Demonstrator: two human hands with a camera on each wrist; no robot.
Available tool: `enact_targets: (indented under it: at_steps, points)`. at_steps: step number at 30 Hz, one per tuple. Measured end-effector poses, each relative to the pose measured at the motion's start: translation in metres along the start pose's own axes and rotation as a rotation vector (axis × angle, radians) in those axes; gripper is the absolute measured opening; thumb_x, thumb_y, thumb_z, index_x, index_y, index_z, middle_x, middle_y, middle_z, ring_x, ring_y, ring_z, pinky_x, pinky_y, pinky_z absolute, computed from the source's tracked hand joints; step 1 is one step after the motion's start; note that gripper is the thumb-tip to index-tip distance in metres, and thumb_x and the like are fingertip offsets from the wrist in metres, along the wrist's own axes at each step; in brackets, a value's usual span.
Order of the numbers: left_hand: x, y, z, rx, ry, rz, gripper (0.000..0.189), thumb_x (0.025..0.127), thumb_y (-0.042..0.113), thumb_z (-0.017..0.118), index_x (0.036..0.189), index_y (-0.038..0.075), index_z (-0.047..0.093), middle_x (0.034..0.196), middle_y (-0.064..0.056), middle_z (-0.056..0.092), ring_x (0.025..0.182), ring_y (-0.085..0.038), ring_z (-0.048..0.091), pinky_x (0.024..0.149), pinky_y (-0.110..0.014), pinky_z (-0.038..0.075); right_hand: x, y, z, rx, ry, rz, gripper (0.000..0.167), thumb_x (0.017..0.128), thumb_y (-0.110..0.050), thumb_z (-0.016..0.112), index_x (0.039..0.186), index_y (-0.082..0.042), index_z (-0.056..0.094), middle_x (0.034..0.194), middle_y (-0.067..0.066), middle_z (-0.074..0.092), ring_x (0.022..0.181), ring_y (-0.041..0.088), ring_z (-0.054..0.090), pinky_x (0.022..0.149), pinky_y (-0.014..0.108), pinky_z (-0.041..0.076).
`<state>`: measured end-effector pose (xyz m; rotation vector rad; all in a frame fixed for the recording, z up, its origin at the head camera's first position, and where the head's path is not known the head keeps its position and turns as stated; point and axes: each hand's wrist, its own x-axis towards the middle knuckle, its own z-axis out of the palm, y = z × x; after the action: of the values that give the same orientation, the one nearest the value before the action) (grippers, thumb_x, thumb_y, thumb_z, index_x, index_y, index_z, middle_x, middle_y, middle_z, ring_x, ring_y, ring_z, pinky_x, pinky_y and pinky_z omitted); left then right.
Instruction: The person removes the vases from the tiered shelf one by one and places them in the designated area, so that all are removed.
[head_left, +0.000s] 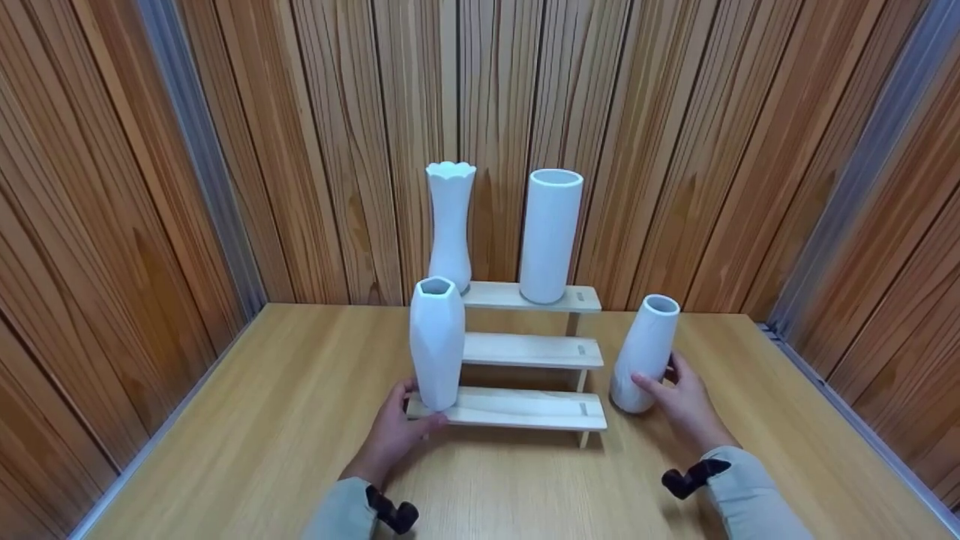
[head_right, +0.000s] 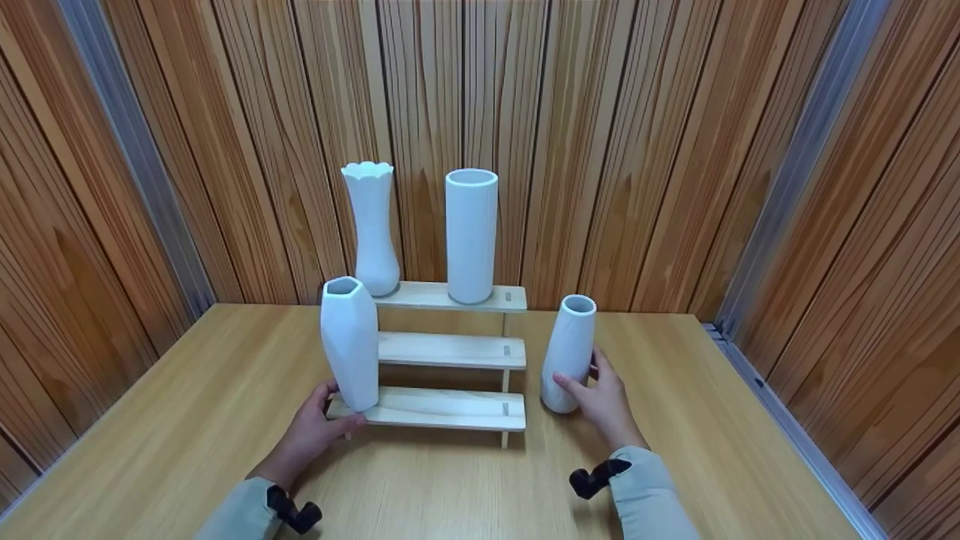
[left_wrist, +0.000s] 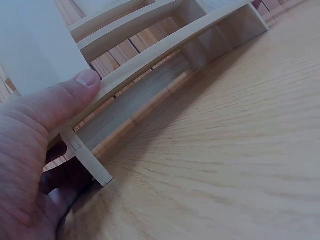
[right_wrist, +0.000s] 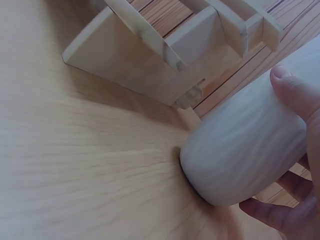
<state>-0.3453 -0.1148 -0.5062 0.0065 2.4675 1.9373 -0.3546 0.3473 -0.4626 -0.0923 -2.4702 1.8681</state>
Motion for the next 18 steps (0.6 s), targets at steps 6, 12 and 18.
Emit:
enact_targets:
  at_steps: [6,12,18]
  points:
    - [0.001,0.000,0.000,0.003,0.008,-0.006,0.088,0.070,0.040,0.091,0.142,0.016,0.047,0.153,-0.009,0.043,0.147,-0.034,0.029,0.114,-0.060,0.028,0.007,-0.001,0.000,0.008,-0.008,-0.021,0.115,0.081,-0.057,0.076,0.163,-0.021,0.004,0.167,0.013,0.016,0.151,0.039,0.019,0.116,0.065,0.022]
    - [0.003,0.000,0.001,0.011,0.004,-0.028,0.091,0.069,0.039,0.092,0.144,0.016,0.045,0.154,-0.010,0.043,0.146,-0.034,0.032,0.113,-0.059,0.032,0.014,-0.002,0.002,0.016,0.006,-0.040,0.112,0.084,-0.052,0.076,0.163,-0.019,0.004,0.167,0.016,0.016,0.151,0.040,0.020,0.116,0.065,0.024]
    - [0.004,0.001,0.000,0.033,0.001,-0.054,0.091,0.069,0.040,0.091,0.144,0.017,0.044,0.154,-0.010,0.043,0.143,-0.034,0.037,0.105,-0.052,0.042,0.021,-0.001,0.001,-0.006,0.013,-0.040,0.112,0.085,-0.054,0.075,0.163,-0.015,0.004,0.166,0.018,0.016,0.151,0.041,0.019,0.116,0.065,0.022]
